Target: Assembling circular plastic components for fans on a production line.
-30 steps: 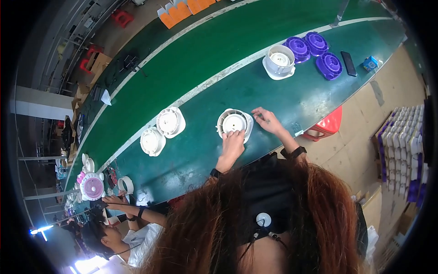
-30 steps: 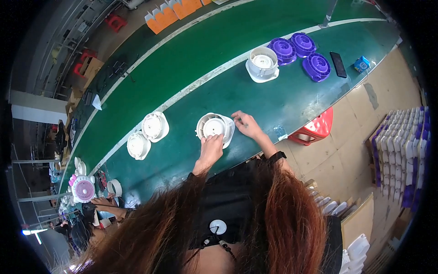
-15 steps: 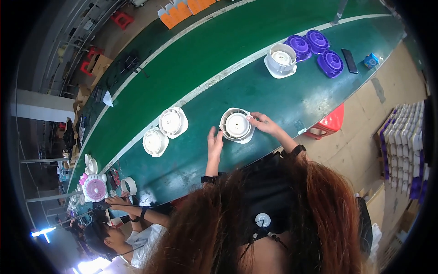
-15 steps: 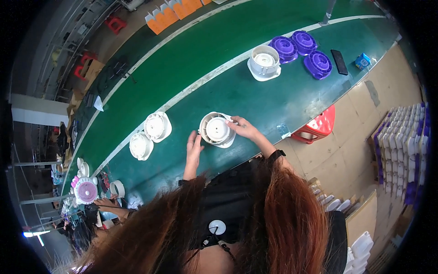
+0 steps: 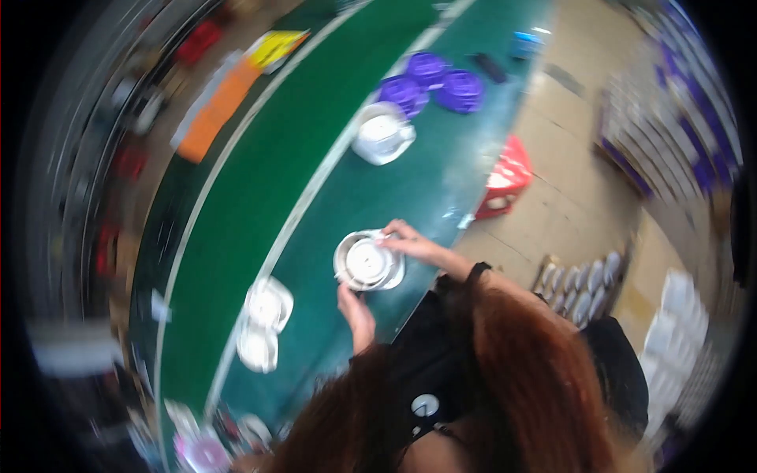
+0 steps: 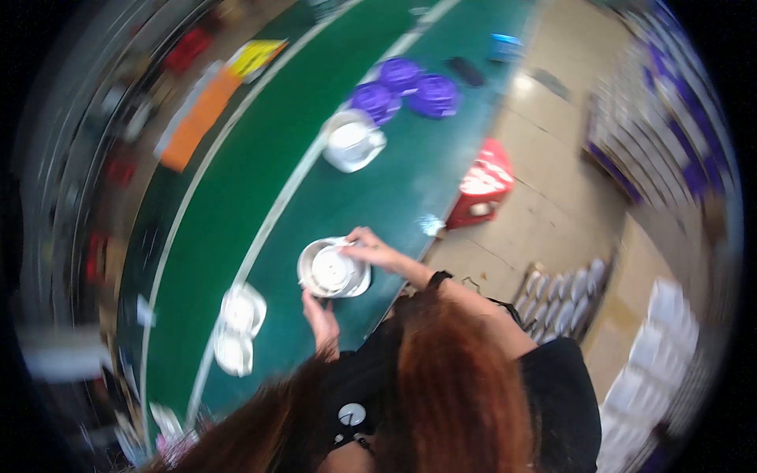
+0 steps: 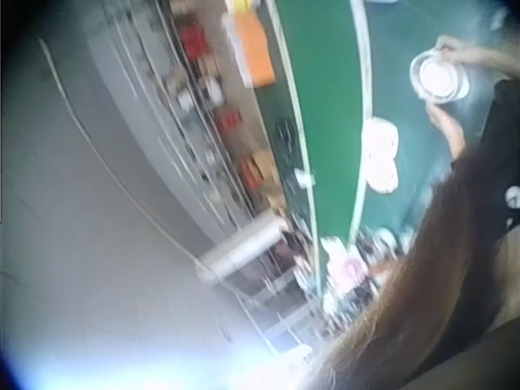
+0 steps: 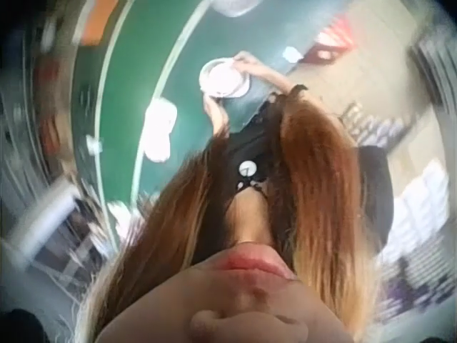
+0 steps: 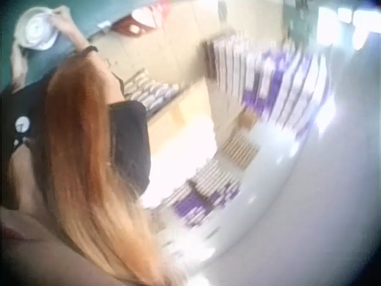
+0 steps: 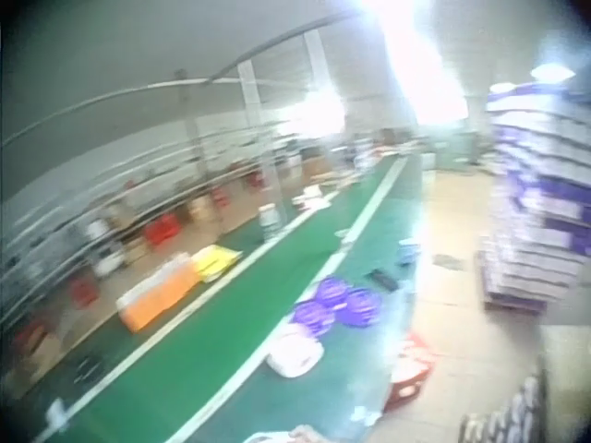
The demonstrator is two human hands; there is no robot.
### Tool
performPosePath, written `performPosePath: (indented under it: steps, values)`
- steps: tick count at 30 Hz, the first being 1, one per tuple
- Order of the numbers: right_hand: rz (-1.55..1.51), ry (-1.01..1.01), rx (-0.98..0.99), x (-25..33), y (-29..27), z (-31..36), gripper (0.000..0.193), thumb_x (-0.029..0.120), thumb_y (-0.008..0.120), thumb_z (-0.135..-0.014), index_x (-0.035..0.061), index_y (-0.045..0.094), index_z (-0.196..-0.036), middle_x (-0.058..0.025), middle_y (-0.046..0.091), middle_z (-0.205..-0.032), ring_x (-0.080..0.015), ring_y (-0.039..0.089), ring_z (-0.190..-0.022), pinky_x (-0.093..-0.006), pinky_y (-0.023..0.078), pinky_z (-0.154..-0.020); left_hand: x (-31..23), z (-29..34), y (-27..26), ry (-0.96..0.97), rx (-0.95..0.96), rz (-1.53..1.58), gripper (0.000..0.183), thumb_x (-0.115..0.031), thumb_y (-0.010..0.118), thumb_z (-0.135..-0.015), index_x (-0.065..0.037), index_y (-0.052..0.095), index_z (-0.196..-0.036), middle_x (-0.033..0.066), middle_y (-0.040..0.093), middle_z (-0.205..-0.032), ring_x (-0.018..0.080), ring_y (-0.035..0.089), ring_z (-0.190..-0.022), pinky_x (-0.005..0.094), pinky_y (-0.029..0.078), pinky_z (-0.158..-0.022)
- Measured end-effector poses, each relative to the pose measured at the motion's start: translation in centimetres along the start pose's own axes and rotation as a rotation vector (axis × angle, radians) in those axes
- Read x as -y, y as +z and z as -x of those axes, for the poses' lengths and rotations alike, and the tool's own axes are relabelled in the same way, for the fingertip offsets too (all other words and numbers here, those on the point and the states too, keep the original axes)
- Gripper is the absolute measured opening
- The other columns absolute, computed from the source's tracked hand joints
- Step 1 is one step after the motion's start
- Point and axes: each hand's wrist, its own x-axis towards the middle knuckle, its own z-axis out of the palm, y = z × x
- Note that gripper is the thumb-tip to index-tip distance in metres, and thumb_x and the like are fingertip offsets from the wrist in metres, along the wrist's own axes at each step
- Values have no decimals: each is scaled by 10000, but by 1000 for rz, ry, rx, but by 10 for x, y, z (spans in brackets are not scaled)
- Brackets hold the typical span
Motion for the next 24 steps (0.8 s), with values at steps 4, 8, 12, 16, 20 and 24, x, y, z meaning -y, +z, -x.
performPosePath:
  steps: [4,8,12,16,20,24]
  values:
    - [62,-131,-217,38,-49,32,432,393,616,-771,51,496,-1005,-118,423,-1036,-219,395,-1047,-300,303,-907,-16,-6,57,94,253,-85,476,-430,432,-830,-101,440,-1175,21,460,-1160,135,384,-1091,403,269,-911]
    - [124,-183,-524,85,-121,95,502,433,603,-766,0,483,-990,-162,441,-1052,-245,404,-1063,-332,297,-928,-28,17,153,-55,592,-39,553,-412,464,-836,-61,357,-1249,85,438,-1202,237,425,-1094,405,413,-848]
    - [67,-315,-867,96,-179,179,513,463,599,-757,9,506,-977,-155,455,-1052,-241,419,-1052,-337,310,-918,-19,64,242,-126,914,-232,574,-420,469,-835,-55,335,-1256,111,434,-1199,275,458,-1067,411,455,-815]
    - [17,-363,-1160,97,-225,275,485,460,611,-752,24,547,-956,-140,500,-1020,-216,446,-1033,-333,324,-908,21,116,322,-198,1241,-352,591,-428,472,-834,-48,317,-1259,141,407,-1233,326,488,-1054,423,442,-845]
    - [-70,-316,-1471,74,-246,377,541,477,622,-736,16,532,-1003,-123,511,-1041,-204,471,-1014,-324,348,-896,75,189,383,-268,1622,-559,595,-474,472,-824,-87,337,-1254,132,424,-1178,276,463,-1034,374,352,-899]
    - [-138,-338,-1847,45,-222,459,622,538,628,-696,-3,536,-989,-163,510,-1031,-233,493,-989,-319,387,-857,137,256,415,-358,1916,-726,553,-456,438,-849,-87,349,-1250,128,450,-1153,247,463,-1020,386,352,-854]
